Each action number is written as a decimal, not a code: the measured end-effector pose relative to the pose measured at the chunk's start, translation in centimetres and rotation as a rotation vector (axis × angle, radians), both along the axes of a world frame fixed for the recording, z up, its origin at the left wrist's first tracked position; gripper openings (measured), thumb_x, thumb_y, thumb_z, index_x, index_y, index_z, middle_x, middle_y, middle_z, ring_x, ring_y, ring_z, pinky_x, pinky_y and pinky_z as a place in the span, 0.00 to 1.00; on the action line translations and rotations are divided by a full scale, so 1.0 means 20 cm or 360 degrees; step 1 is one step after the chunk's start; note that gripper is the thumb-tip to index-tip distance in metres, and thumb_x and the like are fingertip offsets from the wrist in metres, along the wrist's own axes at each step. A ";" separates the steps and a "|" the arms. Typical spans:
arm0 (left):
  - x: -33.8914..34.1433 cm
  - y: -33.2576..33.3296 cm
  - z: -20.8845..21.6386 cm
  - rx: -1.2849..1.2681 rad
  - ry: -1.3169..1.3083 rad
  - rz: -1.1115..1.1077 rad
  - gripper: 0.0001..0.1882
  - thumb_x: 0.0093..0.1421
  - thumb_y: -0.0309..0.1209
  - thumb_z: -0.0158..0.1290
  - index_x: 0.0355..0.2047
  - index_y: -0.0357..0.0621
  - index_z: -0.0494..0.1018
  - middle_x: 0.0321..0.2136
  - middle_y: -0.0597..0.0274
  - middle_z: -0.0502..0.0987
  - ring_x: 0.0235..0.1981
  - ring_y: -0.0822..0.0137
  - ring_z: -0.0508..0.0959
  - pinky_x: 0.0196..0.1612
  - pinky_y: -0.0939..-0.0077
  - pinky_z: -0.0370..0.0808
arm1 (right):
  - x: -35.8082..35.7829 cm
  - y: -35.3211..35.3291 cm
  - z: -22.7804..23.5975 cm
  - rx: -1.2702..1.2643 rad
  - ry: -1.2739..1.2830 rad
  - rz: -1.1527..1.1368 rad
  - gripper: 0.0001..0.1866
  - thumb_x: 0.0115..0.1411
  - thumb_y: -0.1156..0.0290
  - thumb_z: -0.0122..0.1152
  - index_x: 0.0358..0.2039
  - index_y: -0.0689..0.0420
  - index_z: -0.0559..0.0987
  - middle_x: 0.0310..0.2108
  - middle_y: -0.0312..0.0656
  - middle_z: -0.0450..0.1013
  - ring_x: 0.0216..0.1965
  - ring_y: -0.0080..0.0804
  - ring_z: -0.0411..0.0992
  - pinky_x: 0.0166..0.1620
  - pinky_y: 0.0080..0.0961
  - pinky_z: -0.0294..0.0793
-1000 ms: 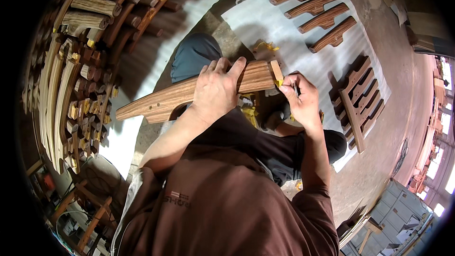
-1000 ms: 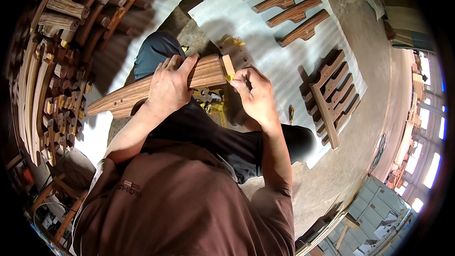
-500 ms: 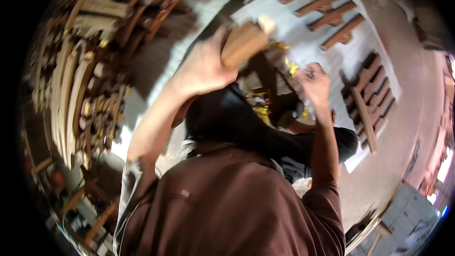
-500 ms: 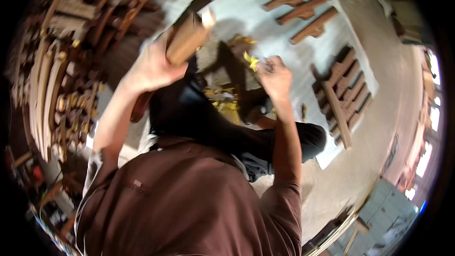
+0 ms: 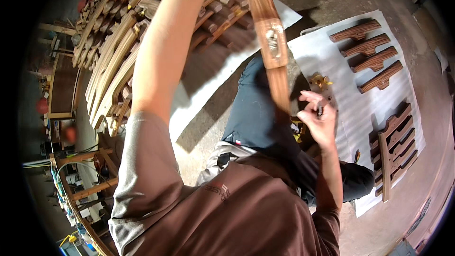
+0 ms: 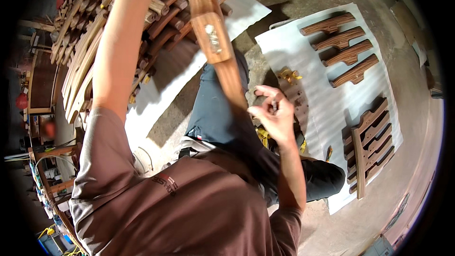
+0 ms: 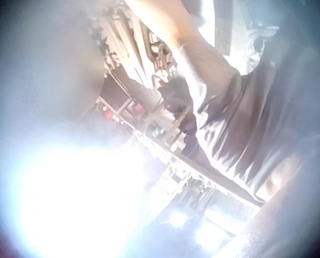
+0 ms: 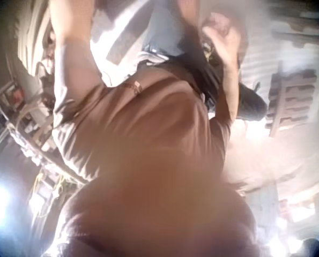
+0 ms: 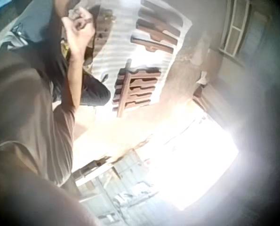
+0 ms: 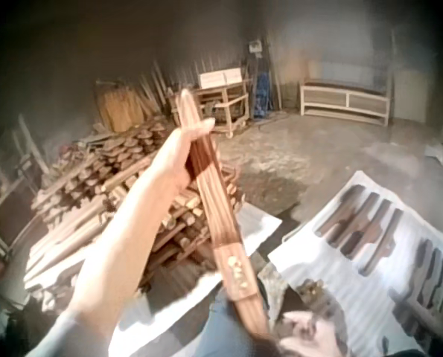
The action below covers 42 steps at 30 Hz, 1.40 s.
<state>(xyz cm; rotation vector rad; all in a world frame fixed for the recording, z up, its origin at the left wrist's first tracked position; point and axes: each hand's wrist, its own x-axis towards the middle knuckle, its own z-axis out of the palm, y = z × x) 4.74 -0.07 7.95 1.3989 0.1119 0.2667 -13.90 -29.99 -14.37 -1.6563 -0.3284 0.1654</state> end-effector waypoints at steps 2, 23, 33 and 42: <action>0.05 -0.12 -0.06 0.0042 0.0142 0.0216 0.18 0.61 0.41 0.58 0.43 0.43 0.70 0.30 0.56 0.76 0.28 0.57 0.77 0.33 0.61 0.78 | -0.02 0.02 0.04 -0.0130 -0.0273 -0.0144 0.24 0.47 0.76 0.76 0.46 0.61 0.78 0.30 0.35 0.75 0.22 0.15 0.64 0.27 0.15 0.66; -0.03 -0.41 -1.01 0.0465 0.0620 -0.0190 0.45 0.47 0.48 0.70 0.53 0.23 0.67 0.47 0.42 0.77 0.48 0.56 0.79 0.51 0.64 0.75 | -0.02 -0.02 0.22 -0.1212 -0.0670 -0.0012 0.16 0.46 0.78 0.69 0.39 0.57 0.82 0.30 0.47 0.78 0.29 0.44 0.77 0.34 0.32 0.76; -0.12 -0.50 -1.00 0.0145 0.0670 -0.0452 0.38 0.49 0.43 0.68 0.55 0.35 0.67 0.43 0.51 0.78 0.42 0.58 0.80 0.45 0.65 0.79 | 0.00 -0.07 0.10 -0.1068 -0.0914 -0.0072 0.13 0.41 0.82 0.65 0.30 0.56 0.78 0.23 0.42 0.75 0.23 0.43 0.74 0.29 0.33 0.74; -0.62 -0.68 -1.29 -0.0446 0.0738 -0.0411 0.28 0.50 0.32 0.66 0.48 0.29 0.70 0.38 0.49 0.79 0.38 0.60 0.81 0.44 0.66 0.80 | -0.07 -0.21 0.05 -0.0922 -0.0932 -0.0129 0.11 0.46 0.85 0.62 0.31 0.57 0.76 0.22 0.39 0.74 0.22 0.36 0.74 0.27 0.27 0.73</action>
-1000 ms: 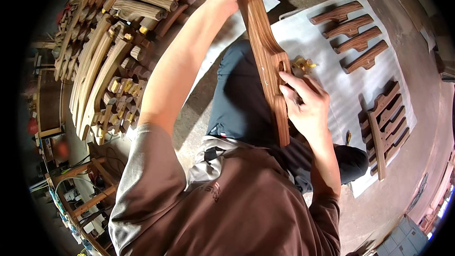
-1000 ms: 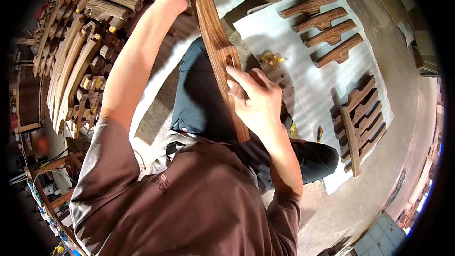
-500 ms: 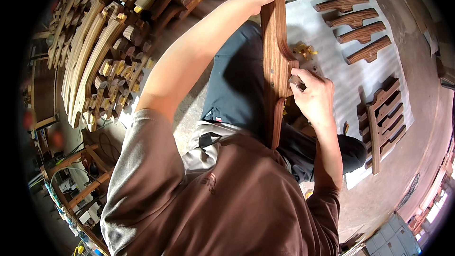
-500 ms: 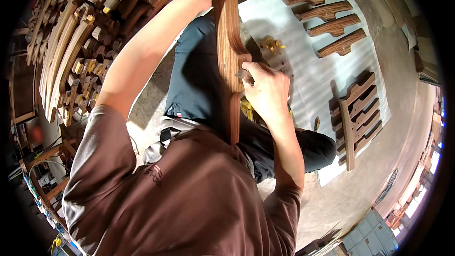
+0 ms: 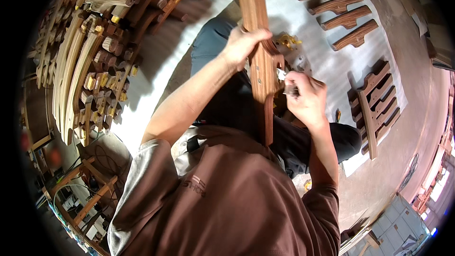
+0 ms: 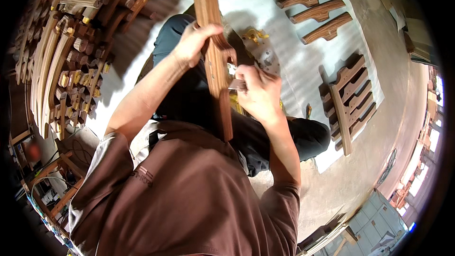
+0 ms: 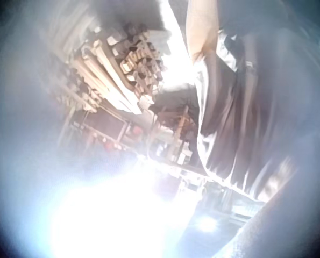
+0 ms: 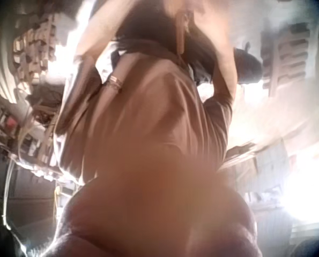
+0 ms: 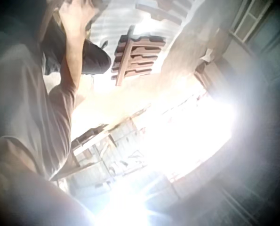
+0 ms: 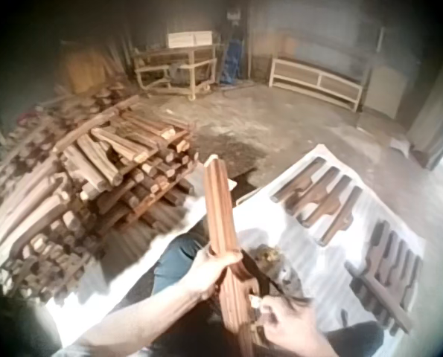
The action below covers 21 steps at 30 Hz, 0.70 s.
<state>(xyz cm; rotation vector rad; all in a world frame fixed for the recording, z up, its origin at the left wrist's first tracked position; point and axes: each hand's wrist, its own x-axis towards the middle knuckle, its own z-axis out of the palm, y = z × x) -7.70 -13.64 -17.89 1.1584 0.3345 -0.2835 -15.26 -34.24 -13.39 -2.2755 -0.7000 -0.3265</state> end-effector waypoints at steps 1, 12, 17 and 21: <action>0.01 0.02 -0.01 -0.0071 0.0045 0.0027 0.25 0.52 0.31 0.64 0.46 0.30 0.69 0.36 0.50 0.78 0.37 0.61 0.81 0.42 0.66 0.80 | -0.03 -0.04 0.03 0.0063 0.0038 -0.0040 0.10 0.48 0.85 0.62 0.31 0.58 0.76 0.22 0.38 0.74 0.21 0.34 0.74 0.27 0.26 0.72; 0.01 0.02 0.04 0.0036 0.0028 -0.0010 0.23 0.53 0.31 0.64 0.46 0.32 0.71 0.38 0.54 0.78 0.39 0.63 0.79 0.45 0.68 0.76 | -0.13 -0.27 -0.12 -0.1149 0.0587 -0.0103 0.06 0.51 0.77 0.66 0.26 0.62 0.75 0.21 0.48 0.73 0.26 0.47 0.75 0.33 0.28 0.75; 0.06 0.01 0.09 0.0026 -0.0001 -0.0038 0.29 0.50 0.33 0.69 0.47 0.30 0.71 0.40 0.52 0.78 0.41 0.62 0.79 0.45 0.68 0.76 | -0.12 -0.34 -0.12 0.0185 0.1086 -0.0376 0.12 0.57 0.65 0.66 0.33 0.62 0.79 0.24 0.52 0.73 0.24 0.38 0.72 0.33 0.35 0.72; 0.24 -0.08 0.15 -0.0205 0.0074 0.0039 0.21 0.53 0.38 0.68 0.39 0.37 0.75 0.33 0.61 0.80 0.32 0.63 0.80 0.38 0.66 0.78 | -0.19 -0.45 -0.41 -0.0399 0.0946 -0.0492 0.09 0.62 0.68 0.59 0.34 0.62 0.78 0.24 0.44 0.75 0.24 0.28 0.70 0.31 0.30 0.70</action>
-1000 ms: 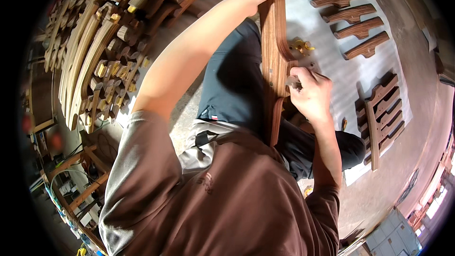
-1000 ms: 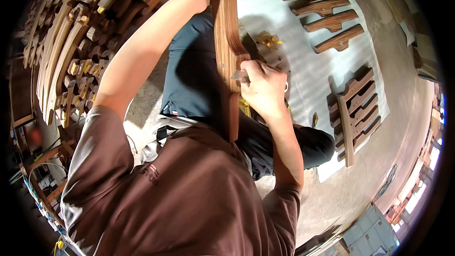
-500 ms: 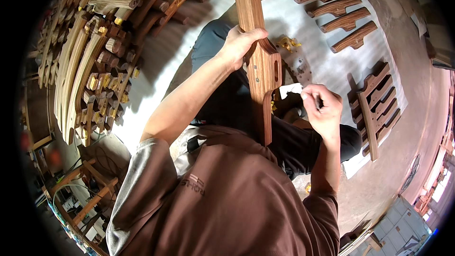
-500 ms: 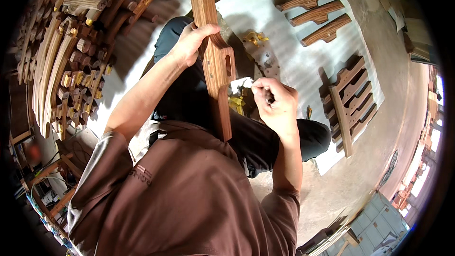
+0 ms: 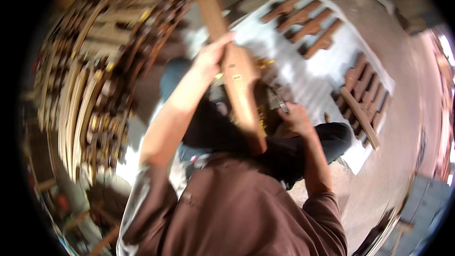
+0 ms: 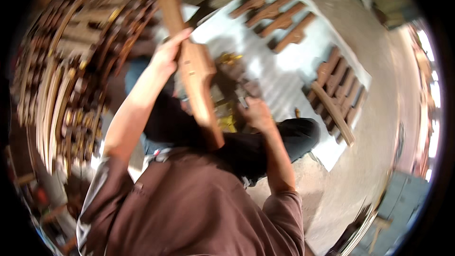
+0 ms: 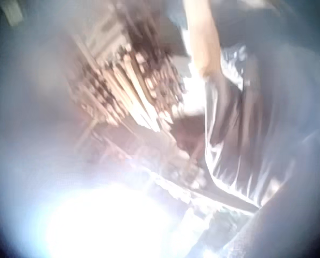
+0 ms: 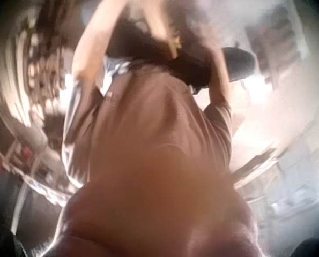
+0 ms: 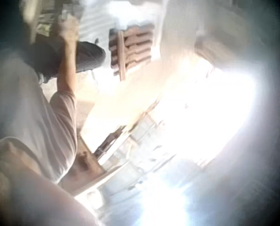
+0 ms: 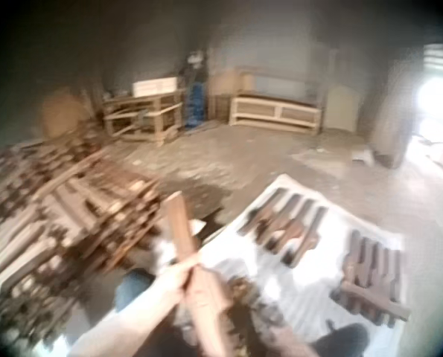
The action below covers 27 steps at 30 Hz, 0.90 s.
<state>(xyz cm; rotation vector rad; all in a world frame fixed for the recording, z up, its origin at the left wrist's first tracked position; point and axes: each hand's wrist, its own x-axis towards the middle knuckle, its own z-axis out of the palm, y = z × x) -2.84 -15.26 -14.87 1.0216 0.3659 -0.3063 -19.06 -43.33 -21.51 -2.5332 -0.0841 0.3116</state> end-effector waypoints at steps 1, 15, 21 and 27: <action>0.06 0.06 -0.01 -0.0274 0.0112 -0.0212 0.19 0.55 0.38 0.66 0.40 0.39 0.75 0.32 0.60 0.80 0.33 0.62 0.80 0.39 0.65 0.79 | 0.00 0.03 -0.03 0.0026 -0.0069 -0.0034 0.09 0.64 0.68 0.57 0.34 0.62 0.78 0.24 0.41 0.76 0.25 0.25 0.71 0.30 0.29 0.70; 0.40 -0.29 -0.15 0.0081 -0.0165 -0.0216 0.26 0.56 0.31 0.65 0.49 0.34 0.66 0.43 0.54 0.77 0.40 0.60 0.79 0.35 0.59 0.79 | 0.15 0.34 0.29 -0.0269 -0.0567 -0.0355 0.32 0.41 0.52 0.76 0.40 0.57 0.72 0.24 0.45 0.78 0.29 0.46 0.78 0.46 0.38 0.76; 0.50 -0.31 -0.15 -0.0013 -0.0001 -0.0438 0.16 0.62 0.29 0.58 0.49 0.40 0.71 0.43 0.60 0.77 0.45 0.61 0.77 0.46 0.58 0.76 | 0.32 0.20 0.22 -0.0260 -0.0723 -0.0490 0.19 0.41 0.60 0.71 0.30 0.55 0.75 0.24 0.44 0.77 0.29 0.48 0.74 0.38 0.38 0.75; 0.50 -0.25 -0.03 0.0604 -0.0202 -0.1117 0.18 0.57 0.32 0.63 0.45 0.42 0.72 0.39 0.62 0.78 0.41 0.67 0.80 0.43 0.71 0.78 | 0.77 -0.28 0.05 -0.0465 -0.0584 -0.0348 0.15 0.41 0.60 0.65 0.29 0.52 0.79 0.25 0.42 0.78 0.33 0.48 0.76 0.40 0.40 0.78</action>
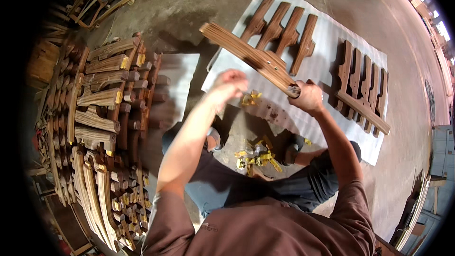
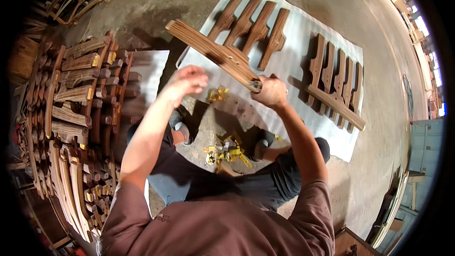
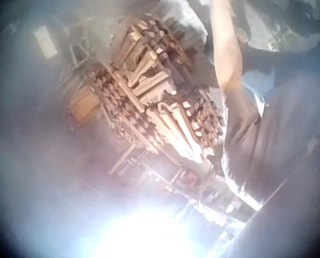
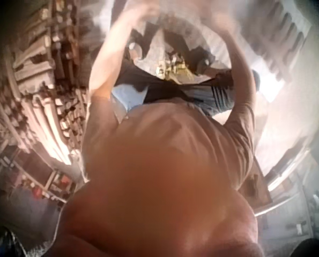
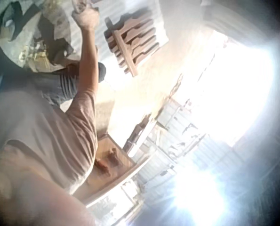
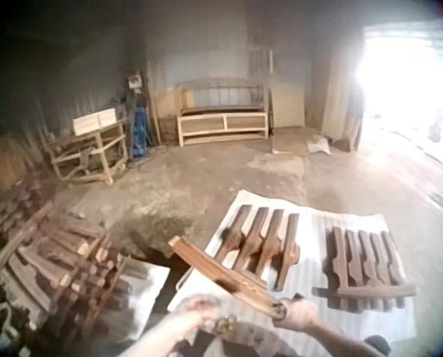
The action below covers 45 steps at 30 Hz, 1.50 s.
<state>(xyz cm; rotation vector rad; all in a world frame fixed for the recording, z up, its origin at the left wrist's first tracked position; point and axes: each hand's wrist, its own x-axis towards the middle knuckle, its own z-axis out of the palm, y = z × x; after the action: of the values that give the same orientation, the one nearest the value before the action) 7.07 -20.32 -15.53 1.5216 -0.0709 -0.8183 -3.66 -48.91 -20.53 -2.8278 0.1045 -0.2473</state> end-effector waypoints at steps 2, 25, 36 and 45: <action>-0.05 -0.01 -0.03 -0.0184 -0.0112 -0.0247 0.18 0.58 0.35 0.63 0.45 0.42 0.73 0.38 0.64 0.78 0.38 0.68 0.80 0.41 0.73 0.78 | 0.13 -0.12 -0.08 -0.0003 -0.0011 0.0020 0.14 0.40 0.60 0.64 0.28 0.51 0.79 0.24 0.41 0.78 0.32 0.47 0.75 0.37 0.40 0.78; -0.15 0.07 0.06 0.1452 -0.1227 -0.1259 0.32 0.54 0.36 0.62 0.58 0.40 0.66 0.47 0.51 0.73 0.49 0.51 0.74 0.52 0.58 0.70 | 0.65 -0.51 -0.74 0.0090 -0.0033 -0.0048 0.16 0.40 0.60 0.68 0.32 0.50 0.80 0.27 0.40 0.78 0.34 0.43 0.75 0.37 0.39 0.77; -0.16 0.05 0.07 0.1501 -0.1247 -0.1257 0.33 0.54 0.36 0.62 0.58 0.40 0.65 0.45 0.52 0.73 0.48 0.51 0.74 0.52 0.58 0.70 | 0.79 -0.65 -0.77 -0.0070 0.0047 0.0133 0.28 0.40 0.56 0.74 0.43 0.53 0.80 0.38 0.40 0.76 0.43 0.40 0.74 0.42 0.37 0.77; -0.21 0.04 0.10 0.1435 -0.1271 -0.1203 0.33 0.53 0.34 0.63 0.57 0.40 0.65 0.45 0.51 0.73 0.48 0.51 0.75 0.51 0.57 0.71 | 0.68 -0.81 -0.60 0.0167 0.0075 -0.0686 0.15 0.48 0.58 0.66 0.32 0.54 0.82 0.34 0.49 0.77 0.39 0.53 0.75 0.41 0.45 0.75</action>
<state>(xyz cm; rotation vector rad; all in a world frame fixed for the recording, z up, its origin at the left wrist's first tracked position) 2.95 -19.54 -13.52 2.6853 -1.0323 -0.7950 9.92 -65.02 -32.54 -2.6766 0.7182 -0.2579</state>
